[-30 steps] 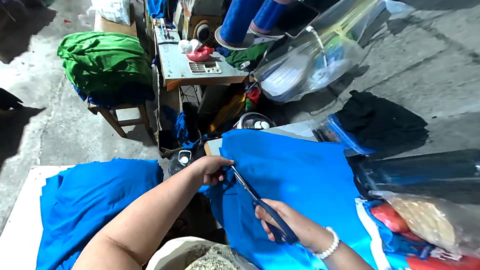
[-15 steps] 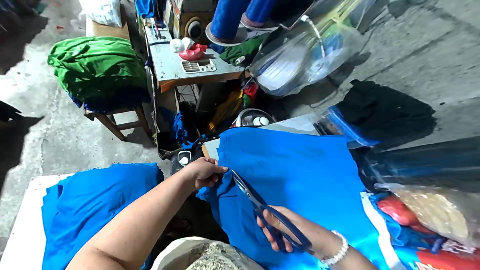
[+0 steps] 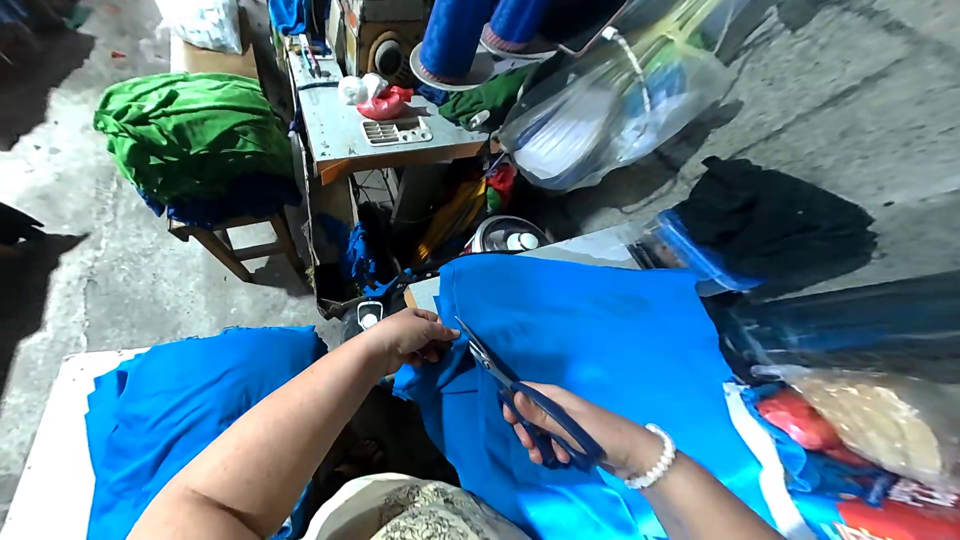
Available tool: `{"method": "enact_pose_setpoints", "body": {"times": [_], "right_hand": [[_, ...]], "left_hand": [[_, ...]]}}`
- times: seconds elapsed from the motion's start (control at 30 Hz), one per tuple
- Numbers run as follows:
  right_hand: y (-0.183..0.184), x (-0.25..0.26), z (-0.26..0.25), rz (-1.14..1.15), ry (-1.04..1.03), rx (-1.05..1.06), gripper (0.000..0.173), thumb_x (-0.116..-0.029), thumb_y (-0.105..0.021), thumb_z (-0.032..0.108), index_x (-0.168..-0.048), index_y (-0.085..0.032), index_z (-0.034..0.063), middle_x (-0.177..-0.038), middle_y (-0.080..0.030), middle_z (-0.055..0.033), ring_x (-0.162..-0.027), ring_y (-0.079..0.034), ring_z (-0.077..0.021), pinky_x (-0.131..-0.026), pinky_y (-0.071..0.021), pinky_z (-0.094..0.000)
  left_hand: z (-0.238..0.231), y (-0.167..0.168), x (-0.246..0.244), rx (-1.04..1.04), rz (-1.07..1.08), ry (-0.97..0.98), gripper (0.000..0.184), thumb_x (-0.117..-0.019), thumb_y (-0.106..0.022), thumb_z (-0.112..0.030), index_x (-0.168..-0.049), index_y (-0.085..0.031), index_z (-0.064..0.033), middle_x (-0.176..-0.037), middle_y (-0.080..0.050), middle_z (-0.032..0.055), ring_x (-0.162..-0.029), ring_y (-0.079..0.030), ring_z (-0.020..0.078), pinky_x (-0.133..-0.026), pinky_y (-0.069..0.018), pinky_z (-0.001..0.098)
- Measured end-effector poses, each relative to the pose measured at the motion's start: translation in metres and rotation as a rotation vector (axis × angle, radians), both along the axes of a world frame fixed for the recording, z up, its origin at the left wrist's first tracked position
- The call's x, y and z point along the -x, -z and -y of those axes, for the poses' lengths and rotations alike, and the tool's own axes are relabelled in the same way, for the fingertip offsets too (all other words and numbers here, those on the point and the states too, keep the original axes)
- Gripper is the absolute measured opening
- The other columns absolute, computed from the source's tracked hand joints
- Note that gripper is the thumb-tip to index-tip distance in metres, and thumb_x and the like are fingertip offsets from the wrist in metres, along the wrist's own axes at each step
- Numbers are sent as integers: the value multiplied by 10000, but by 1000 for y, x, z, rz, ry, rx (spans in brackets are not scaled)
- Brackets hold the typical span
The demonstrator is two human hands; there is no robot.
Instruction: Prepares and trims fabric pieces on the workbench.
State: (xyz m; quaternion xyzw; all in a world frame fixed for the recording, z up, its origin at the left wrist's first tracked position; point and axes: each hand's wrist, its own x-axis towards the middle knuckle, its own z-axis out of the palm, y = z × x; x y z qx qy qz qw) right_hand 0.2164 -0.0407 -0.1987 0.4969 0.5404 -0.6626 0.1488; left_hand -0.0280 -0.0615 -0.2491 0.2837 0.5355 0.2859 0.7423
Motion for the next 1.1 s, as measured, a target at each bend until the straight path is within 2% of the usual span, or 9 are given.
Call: {"method": "enact_pose_setpoints", "body": {"times": [0.13, 0.23, 0.33, 0.53, 0.63, 0.77, 0.9, 1.1], "right_hand": [[4, -1, -4, -11, -4, 16, 341, -1022, -497, 465, -1035, -527, 126, -734, -570, 79, -627, -623, -27, -595, -530, -159], [9, -2, 0, -30, 72, -9, 348, -990, -530, 486, -974, -534, 138, -678, -557, 86, -575, -607, -32, -577, -537, -171], [14, -2, 13, -28, 195, -38, 340, -978, -577, 477, -937, -548, 141, -644, -552, 79, -537, -597, -40, -537, -539, -185], [11, 7, 34, -42, 322, -27, 297, -1036, -531, 379, -901, -555, 116, -615, -555, 52, -508, -601, -63, -516, -553, -211], [6, 18, 41, -36, 340, 1, 276, -1075, -476, 333, -944, -545, 100, -648, -561, 43, -542, -614, -67, -543, -559, -207], [3, 29, 37, -24, 268, 18, 314, -1099, -391, 368, -1006, -527, 101, -717, -568, 40, -599, -617, -57, -567, -529, -178], [8, 30, 37, -59, 380, -3, 324, -1087, -418, 365, -928, -541, 109, -670, -549, 47, -540, -585, -48, -545, -543, -190], [11, 31, 48, -52, 467, -60, 283, -1076, -469, 296, -880, -550, 108, -611, -533, 52, -485, -564, -50, -491, -531, -195]], "left_hand": [[0, 5, 0, -14, 30, -31, 142, -1048, -555, -170, -921, -573, -109, -732, -586, -23, -621, -547, 56, -565, -443, 212], [1, 7, -1, -3, 41, -62, 137, -1047, -556, -162, -925, -582, -105, -737, -588, -22, -616, -539, 51, -554, -426, 204], [5, 3, -6, 24, 51, -115, 181, -1051, -530, -129, -875, -555, -100, -674, -554, -25, -544, -493, 28, -497, -381, 169], [8, 7, -8, 46, 86, -151, 191, -1052, -528, -121, -862, -532, -100, -642, -522, -19, -534, -487, 45, -498, -385, 178], [10, 9, -6, 20, 128, -156, 189, -1048, -531, -95, -859, -521, -104, -656, -529, -22, -538, -498, 39, -501, -405, 170], [10, 6, -4, 7, 154, -125, 213, -1049, -527, -69, -839, -509, -101, -661, -572, -20, -530, -521, 25, -498, -431, 159], [8, 7, 1, 32, 199, -139, 189, -1051, -515, -62, -865, -509, -94, -667, -571, -17, -518, -510, 22, -489, -424, 154], [5, 13, 1, 34, 227, -119, 173, -1053, -499, -52, -887, -501, -98, -665, -556, -24, -512, -503, 19, -492, -436, 153]]}}
